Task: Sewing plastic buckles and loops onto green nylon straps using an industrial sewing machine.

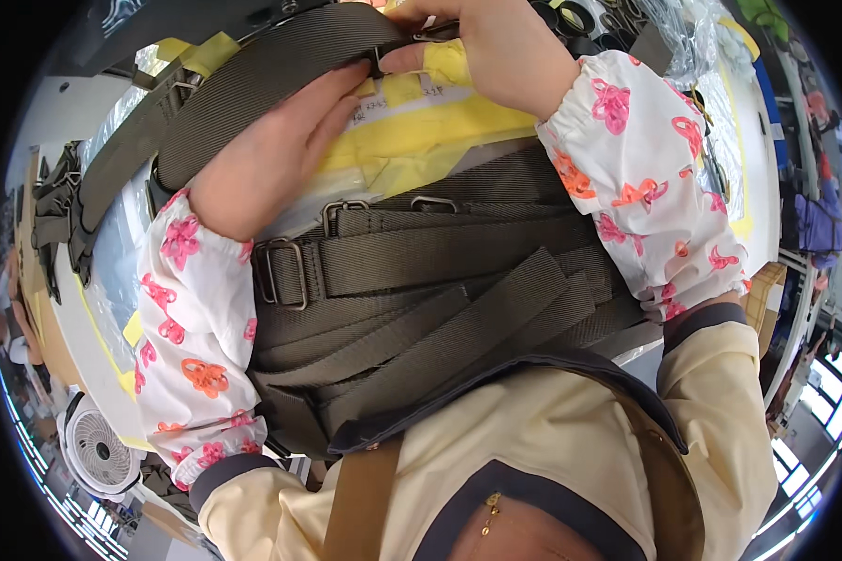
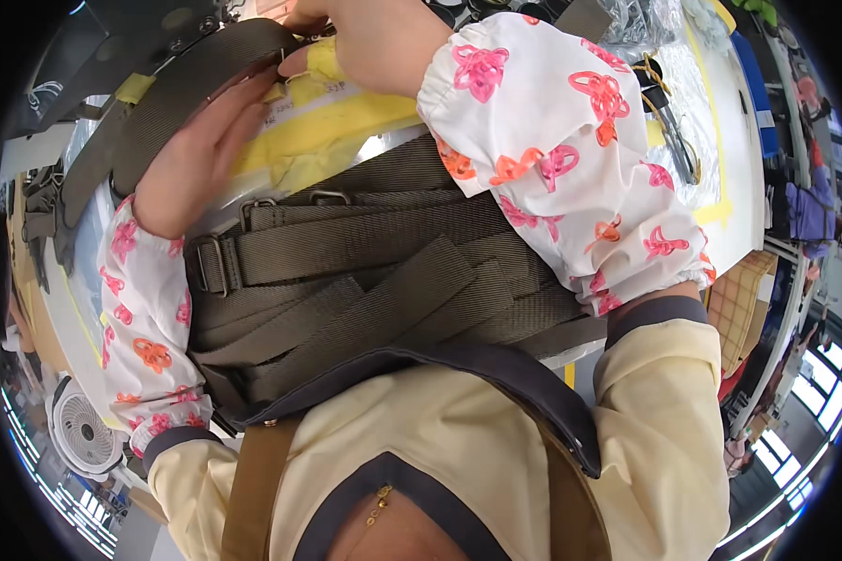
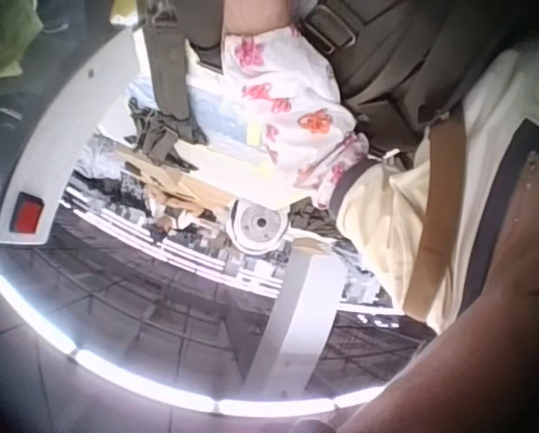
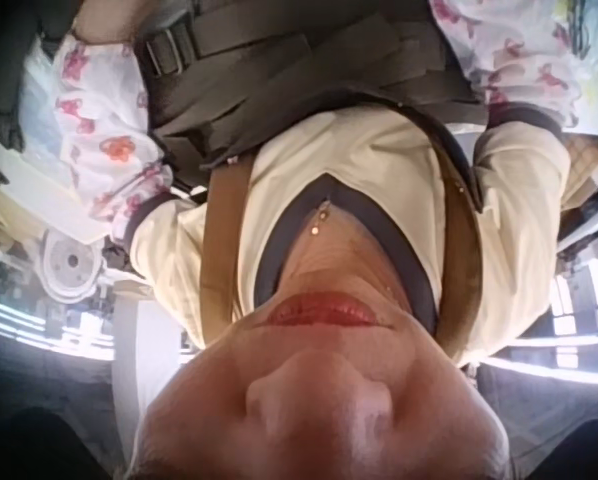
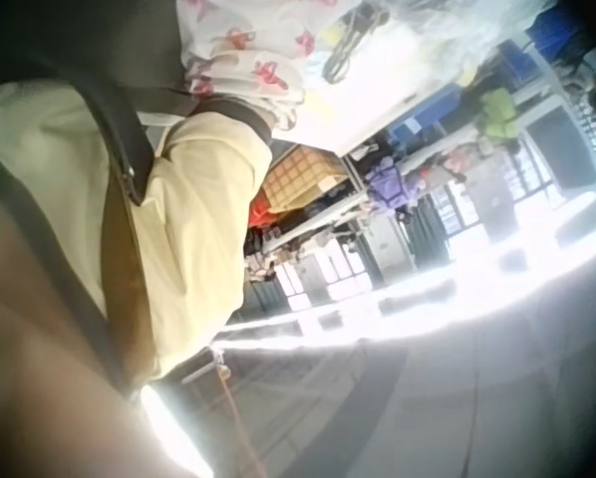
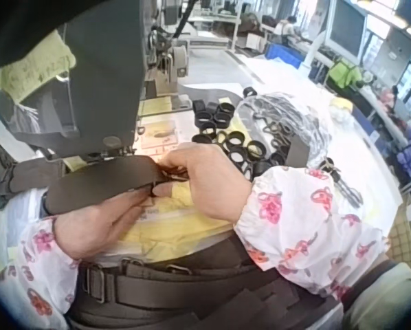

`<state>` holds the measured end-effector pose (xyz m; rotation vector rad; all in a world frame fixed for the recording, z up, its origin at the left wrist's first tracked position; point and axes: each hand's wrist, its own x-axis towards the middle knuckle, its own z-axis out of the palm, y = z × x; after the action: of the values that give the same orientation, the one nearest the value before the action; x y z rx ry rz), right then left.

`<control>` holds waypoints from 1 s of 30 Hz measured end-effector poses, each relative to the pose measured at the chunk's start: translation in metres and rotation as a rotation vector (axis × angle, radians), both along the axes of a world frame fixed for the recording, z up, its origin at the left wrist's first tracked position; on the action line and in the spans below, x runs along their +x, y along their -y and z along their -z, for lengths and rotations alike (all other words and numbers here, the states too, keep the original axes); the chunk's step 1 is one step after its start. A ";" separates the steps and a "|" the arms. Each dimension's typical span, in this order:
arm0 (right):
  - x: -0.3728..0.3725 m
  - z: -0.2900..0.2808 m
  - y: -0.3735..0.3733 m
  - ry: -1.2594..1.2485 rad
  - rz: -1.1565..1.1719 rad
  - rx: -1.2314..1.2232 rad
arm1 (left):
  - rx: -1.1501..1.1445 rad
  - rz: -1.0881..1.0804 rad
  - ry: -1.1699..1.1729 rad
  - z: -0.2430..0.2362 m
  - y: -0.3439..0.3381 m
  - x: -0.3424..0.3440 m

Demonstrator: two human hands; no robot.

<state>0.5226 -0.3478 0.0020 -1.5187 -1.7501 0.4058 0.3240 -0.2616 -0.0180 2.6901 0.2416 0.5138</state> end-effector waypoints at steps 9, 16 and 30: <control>0.002 0.004 -0.008 0.201 -0.194 0.097 | -0.055 -0.018 -0.092 0.000 -0.006 0.001; -0.011 -0.006 -0.003 0.306 -0.059 -0.045 | -0.156 -0.109 -0.166 -0.006 0.003 -0.003; -0.018 0.029 0.004 0.428 -0.105 0.394 | 0.022 -0.166 -0.172 -0.010 0.009 -0.009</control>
<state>0.5048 -0.3520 -0.0274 -1.2907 -2.0922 -0.2266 0.3155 -0.2711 -0.0081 2.7521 0.5129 0.3329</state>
